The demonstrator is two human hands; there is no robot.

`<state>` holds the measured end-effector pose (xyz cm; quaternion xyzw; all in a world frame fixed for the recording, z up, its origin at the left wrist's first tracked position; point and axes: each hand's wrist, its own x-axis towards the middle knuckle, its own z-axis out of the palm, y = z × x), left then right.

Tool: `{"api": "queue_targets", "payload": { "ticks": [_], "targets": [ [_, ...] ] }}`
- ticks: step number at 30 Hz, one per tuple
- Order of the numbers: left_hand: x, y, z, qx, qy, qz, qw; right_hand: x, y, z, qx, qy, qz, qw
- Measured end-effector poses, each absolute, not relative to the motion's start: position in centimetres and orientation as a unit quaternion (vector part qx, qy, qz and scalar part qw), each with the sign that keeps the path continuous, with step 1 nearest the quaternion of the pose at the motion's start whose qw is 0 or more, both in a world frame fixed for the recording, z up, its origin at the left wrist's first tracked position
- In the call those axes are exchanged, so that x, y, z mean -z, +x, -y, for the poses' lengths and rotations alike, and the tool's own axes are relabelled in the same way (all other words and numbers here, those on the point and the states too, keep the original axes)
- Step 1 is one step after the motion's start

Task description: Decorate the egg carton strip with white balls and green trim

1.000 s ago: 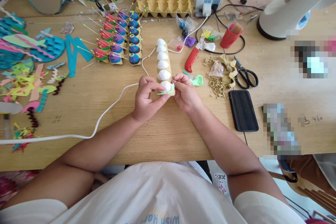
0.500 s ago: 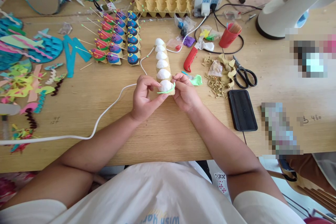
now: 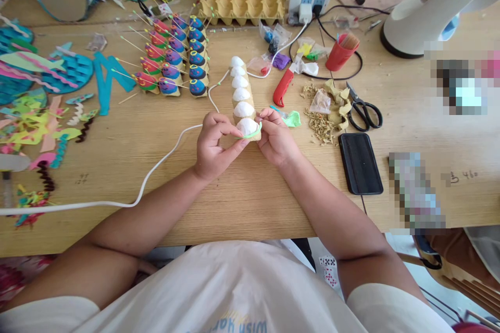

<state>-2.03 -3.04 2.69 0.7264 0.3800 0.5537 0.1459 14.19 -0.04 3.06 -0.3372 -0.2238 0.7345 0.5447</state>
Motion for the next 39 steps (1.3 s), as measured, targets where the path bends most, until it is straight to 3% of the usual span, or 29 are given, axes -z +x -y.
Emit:
{"api": "queue_targets", "payload": {
  "ticks": [9, 23, 31, 39],
  "targets": [
    [-2.7, -2.2, 3.0, -0.550, 0.734, -0.377, 0.125, -3.0, 14.3, 0.0, -0.739, -0.328, 0.215, 0.548],
    [-2.3, -2.7, 2.4, -0.570, 0.712, -0.363, 0.193, -3.0, 14.3, 0.0, -0.732, -0.340, 0.221, 0.548],
    [-1.7, -1.6, 2.8, -0.626, 0.559, -0.413, 0.354, -3.2, 14.3, 0.0, -0.736, -0.334, 0.226, 0.544],
    [-3.7, -0.8, 3.0, -0.591, 0.336, -0.479, 0.556, -3.0, 14.4, -0.1, -0.726, -0.331, 0.251, 0.549]
  ]
}}
